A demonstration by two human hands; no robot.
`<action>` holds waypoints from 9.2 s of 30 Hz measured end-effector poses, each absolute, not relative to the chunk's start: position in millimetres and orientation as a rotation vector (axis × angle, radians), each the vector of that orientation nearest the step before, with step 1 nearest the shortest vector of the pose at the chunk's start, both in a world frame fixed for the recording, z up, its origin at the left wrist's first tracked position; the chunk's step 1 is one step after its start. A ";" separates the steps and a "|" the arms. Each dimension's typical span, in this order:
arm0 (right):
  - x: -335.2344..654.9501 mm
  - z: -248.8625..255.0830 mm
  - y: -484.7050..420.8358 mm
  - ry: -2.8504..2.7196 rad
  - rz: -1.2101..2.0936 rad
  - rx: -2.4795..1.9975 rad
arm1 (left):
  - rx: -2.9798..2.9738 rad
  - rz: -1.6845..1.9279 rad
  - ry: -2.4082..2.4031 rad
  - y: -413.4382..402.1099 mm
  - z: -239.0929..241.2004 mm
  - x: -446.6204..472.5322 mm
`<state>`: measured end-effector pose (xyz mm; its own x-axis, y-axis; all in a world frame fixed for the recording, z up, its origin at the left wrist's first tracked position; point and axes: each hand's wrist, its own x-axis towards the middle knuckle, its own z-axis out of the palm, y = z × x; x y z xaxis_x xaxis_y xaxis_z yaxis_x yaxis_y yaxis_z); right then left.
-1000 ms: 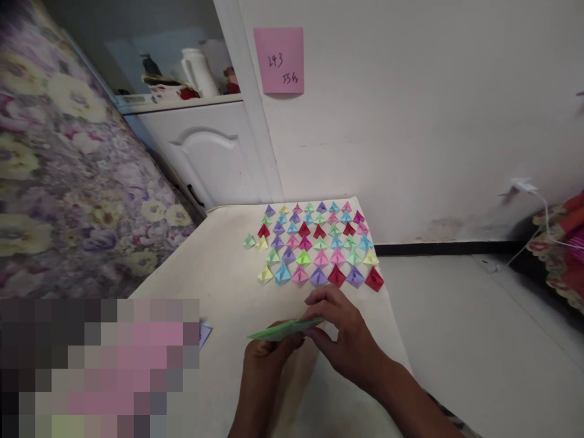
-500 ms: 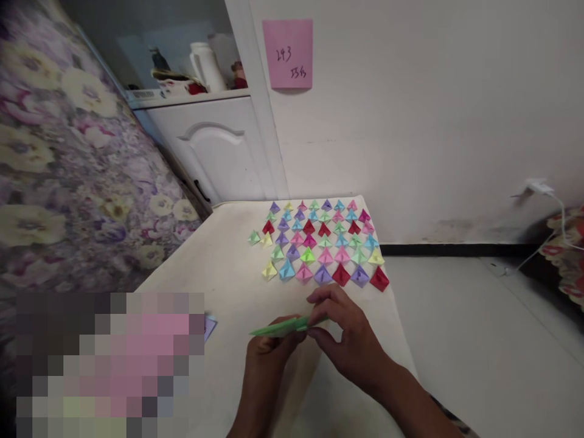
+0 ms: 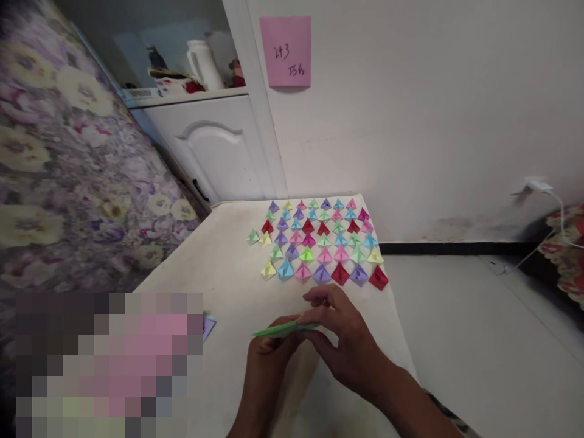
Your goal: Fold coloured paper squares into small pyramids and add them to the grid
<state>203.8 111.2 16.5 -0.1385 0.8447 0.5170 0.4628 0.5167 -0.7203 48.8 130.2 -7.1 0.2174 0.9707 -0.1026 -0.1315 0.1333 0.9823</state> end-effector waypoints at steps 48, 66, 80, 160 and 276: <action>210.0 5.3 118.0 -1.903 0.557 -1.385 | 1.249 0.976 1.075 130.6 -17.1 47.1; 215.6 -1.9 120.6 -1.888 0.778 -1.454 | 1.356 0.795 1.088 131.8 -15.2 45.3; 221.8 3.5 119.9 -2.107 0.719 -1.412 | 1.305 0.592 0.824 135.8 -14.0 37.2; 235.3 18.3 124.1 -1.847 1.556 -0.909 | 1.013 0.690 0.497 133.9 -1.7 27.1; 191.1 7.1 117.9 -1.280 1.037 -1.255 | 1.117 0.918 1.121 131.8 -15.9 47.0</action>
<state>191.1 117.9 7.1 0.0640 0.9935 0.0936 0.1145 0.0859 -0.9897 47.0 131.8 -15.9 0.2119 0.9550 -0.2074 -0.0150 0.2154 0.9764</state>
